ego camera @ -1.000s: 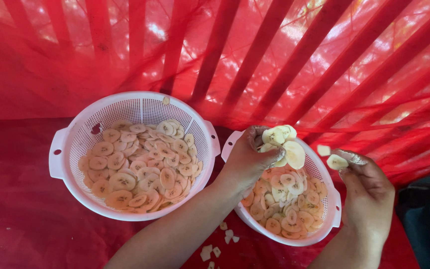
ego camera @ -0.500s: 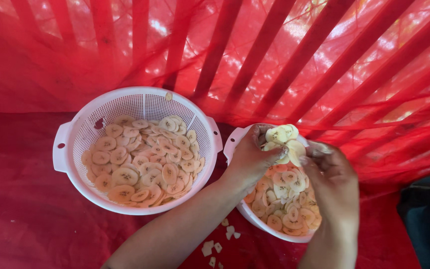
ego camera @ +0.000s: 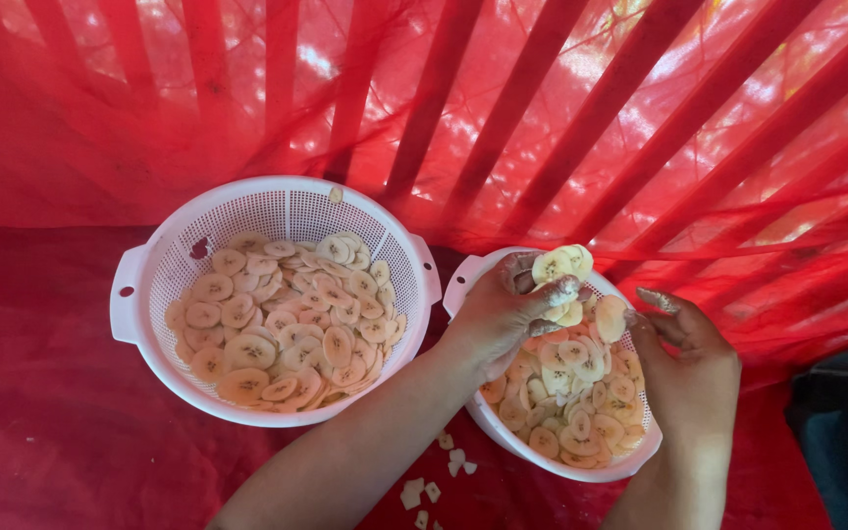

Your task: The person separates individual banana slices from a larger pile in a colander, moving them by hand into a second colander.

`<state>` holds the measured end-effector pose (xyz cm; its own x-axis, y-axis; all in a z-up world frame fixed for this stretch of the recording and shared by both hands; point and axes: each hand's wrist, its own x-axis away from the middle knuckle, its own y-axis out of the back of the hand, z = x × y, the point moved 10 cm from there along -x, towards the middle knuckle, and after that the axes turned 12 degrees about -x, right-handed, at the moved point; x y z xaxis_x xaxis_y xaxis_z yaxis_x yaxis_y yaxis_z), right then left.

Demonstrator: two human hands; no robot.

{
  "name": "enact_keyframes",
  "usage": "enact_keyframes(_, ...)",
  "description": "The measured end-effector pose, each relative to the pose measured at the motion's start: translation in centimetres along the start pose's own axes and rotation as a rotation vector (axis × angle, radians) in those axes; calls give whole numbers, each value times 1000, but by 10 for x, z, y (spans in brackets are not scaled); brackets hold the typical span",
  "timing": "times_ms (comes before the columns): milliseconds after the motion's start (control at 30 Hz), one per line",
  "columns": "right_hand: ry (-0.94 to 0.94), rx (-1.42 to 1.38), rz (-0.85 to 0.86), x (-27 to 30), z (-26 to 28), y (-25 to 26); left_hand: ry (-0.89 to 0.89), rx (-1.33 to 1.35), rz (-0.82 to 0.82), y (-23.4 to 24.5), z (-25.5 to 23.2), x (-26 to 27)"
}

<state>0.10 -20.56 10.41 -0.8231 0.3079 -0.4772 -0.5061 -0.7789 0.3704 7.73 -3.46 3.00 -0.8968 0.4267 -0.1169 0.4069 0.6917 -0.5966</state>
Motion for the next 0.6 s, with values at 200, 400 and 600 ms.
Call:
enact_keyframes(200, 17, -250, 117, 7, 11, -10, -148, -193, -29, -3, -8, 0)
enact_keyframes(400, 36, -541, 247, 16, 17, -32, -83, -276, 45, -14, 6, 1)
enact_keyframes(600, 50, -571, 345, 20, 21, -29, -106, -322, 40, -13, 4, 5)
